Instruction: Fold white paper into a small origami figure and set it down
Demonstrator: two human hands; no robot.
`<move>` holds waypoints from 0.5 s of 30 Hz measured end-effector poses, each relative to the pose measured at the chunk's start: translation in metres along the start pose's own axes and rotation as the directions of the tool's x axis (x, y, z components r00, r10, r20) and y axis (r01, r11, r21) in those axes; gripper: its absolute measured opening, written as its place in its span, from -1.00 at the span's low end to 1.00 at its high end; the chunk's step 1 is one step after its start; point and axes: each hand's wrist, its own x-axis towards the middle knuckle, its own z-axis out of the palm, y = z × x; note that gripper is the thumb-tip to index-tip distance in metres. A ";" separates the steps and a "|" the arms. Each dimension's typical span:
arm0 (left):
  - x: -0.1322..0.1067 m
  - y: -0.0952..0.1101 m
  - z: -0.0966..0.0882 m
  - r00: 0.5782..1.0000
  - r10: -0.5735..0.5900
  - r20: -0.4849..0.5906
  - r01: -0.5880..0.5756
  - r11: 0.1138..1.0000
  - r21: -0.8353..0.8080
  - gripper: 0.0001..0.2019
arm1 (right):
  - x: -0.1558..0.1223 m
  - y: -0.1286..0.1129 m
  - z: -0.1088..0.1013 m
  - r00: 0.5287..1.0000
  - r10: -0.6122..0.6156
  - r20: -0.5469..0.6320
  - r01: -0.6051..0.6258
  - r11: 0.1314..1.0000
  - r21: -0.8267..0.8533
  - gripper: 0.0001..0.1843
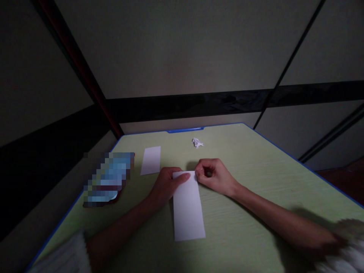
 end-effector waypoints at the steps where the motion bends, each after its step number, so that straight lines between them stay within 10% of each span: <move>1: 0.000 0.000 0.000 1.000 0.002 -0.006 -0.002 1.000 0.003 -0.73 | 0.000 0.000 0.000 1.000 -0.019 -0.004 0.019 0.999 -0.029 -0.88; 10: 0.003 -0.003 -0.012 0.995 -0.036 -0.096 0.029 0.997 -0.076 -0.76 | 0.014 0.019 -0.037 0.955 0.084 -0.283 -0.084 0.996 0.015 -0.92; 15: 0.005 -0.003 -0.012 0.994 -0.042 -0.098 0.032 0.994 -0.103 -0.76 | 0.026 0.037 -0.039 0.971 0.131 -0.201 -0.121 0.991 0.061 -0.83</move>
